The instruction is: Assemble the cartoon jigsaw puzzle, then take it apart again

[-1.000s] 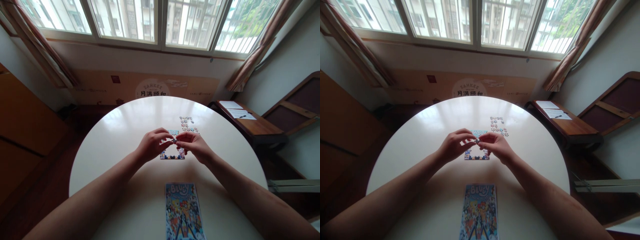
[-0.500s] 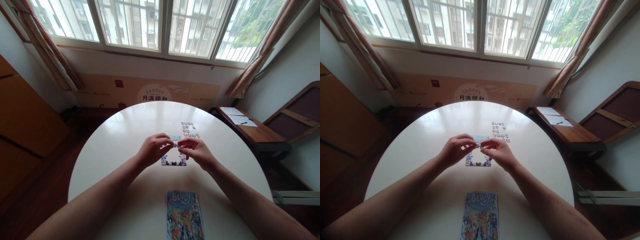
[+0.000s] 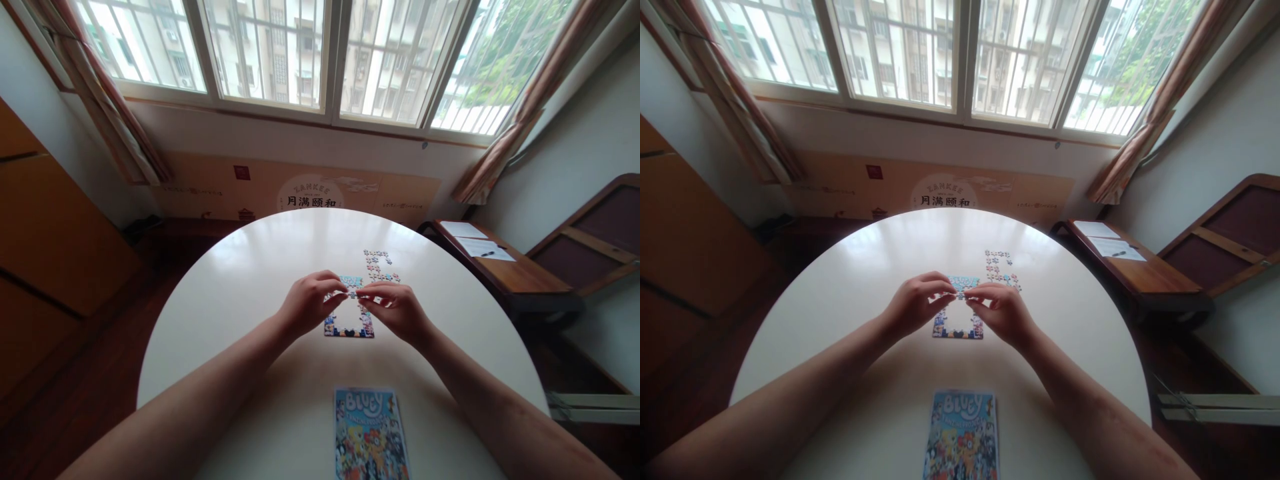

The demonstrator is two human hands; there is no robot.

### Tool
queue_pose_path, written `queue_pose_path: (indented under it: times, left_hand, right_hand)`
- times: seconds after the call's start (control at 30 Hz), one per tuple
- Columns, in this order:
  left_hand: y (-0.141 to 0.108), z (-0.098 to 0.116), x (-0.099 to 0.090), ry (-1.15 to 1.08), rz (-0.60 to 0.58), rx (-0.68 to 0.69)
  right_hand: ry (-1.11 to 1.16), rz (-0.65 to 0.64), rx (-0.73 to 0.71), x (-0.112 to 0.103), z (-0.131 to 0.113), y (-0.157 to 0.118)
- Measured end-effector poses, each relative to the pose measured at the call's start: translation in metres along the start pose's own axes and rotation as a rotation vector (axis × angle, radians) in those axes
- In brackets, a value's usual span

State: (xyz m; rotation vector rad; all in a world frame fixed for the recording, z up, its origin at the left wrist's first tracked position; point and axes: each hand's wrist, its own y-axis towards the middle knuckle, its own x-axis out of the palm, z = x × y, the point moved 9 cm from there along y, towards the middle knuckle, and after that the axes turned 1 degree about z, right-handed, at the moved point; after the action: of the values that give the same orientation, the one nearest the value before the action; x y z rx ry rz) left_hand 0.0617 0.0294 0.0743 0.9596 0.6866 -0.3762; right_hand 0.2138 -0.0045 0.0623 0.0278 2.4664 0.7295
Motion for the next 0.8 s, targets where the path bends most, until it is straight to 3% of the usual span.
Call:
queue_pose_path:
  times: [0.13,0.3,0.43,0.8]
  left_hand:
    - [-0.001,-0.023,0.009,0.127,-0.054,-0.126]
    - [-0.011,-0.041,0.04,0.3,-0.291,-0.22]
    - [-0.018,-0.043,0.056,0.342,-0.437,-0.253]
    - [-0.022,-0.044,0.059,0.344,-0.455,-0.238]
  right_hand:
    - [-0.085,0.043,-0.002,-0.006,0.014,0.002]
    - [-0.228,0.076,0.022,-0.005,0.042,0.006]
    - [-0.367,0.068,-0.008,0.003,0.05,0.009]
    - [-0.521,0.006,-0.027,0.019,0.038,0.019]
